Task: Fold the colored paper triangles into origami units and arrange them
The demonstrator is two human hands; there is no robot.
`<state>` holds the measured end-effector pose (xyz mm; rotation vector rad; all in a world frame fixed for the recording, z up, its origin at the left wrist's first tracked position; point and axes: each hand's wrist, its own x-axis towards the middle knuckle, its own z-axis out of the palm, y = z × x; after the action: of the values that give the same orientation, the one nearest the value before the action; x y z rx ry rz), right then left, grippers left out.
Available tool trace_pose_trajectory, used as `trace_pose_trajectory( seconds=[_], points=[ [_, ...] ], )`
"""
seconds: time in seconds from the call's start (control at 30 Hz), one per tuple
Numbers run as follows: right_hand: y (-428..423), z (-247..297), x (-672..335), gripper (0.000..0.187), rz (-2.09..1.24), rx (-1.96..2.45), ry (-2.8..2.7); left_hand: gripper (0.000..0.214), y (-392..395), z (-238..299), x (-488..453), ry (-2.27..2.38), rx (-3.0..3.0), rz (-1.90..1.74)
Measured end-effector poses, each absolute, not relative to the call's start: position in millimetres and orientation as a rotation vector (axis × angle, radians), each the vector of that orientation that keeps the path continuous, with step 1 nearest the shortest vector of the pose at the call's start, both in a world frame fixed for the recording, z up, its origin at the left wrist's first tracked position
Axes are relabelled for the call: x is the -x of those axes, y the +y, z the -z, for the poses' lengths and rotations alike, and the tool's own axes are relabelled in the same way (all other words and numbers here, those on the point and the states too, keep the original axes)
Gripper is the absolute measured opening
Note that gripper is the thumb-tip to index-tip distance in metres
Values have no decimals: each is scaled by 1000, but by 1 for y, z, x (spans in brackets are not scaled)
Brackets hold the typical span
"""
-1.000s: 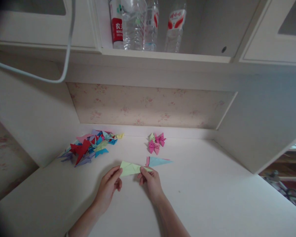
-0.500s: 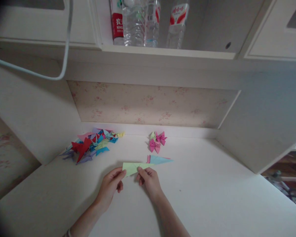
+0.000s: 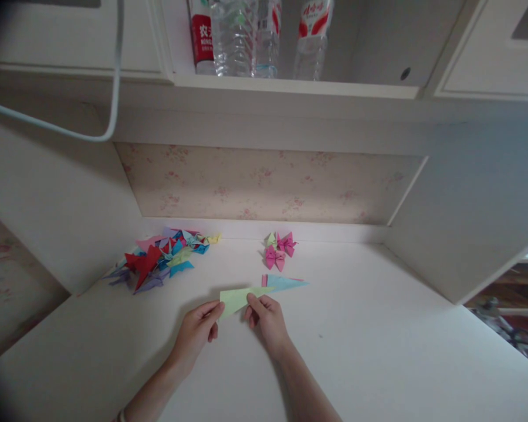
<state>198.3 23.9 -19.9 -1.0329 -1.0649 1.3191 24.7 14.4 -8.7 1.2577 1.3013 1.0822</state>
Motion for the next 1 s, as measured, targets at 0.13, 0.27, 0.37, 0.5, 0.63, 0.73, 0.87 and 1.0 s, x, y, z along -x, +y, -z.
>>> trace_pose_trajectory(
  seconds=[0.13, 0.27, 0.37, 0.5, 0.63, 0.73, 0.87, 1.0],
  points=[
    [26, 22, -199, 47, -1307, 1023, -992, 50, 15, 9, -24, 1333, -1295, -1092],
    [28, 24, -199, 52, -1245, 1070, -987, 53, 15, 10, -23, 1376, -1286, -1080],
    [29, 25, -198, 55, -1216, 1091, -1031, 56, 14, 10, -23, 1368, -1284, -1090],
    [28, 25, -199, 55, -1221, 1084, -1002, 58, 15, 9, -22, 1372, -1286, -1068],
    [29, 26, -199, 57, -1251, 1048, -926, 56, 16, 11, -21, 1365, -1275, -1093],
    [30, 27, -199, 53, -1237, 1046, -906, 54, 17, 14, -21, 1358, -1270, -1109],
    [31, 28, -199, 47, -1239, 1042, -877, 52, 18, 15, -22, 1347, -1251, -1115],
    [31, 25, -200, 44, -1298, 989, -847, 53, 17, 13, -22, 1364, -1213, -1118]
  ],
)
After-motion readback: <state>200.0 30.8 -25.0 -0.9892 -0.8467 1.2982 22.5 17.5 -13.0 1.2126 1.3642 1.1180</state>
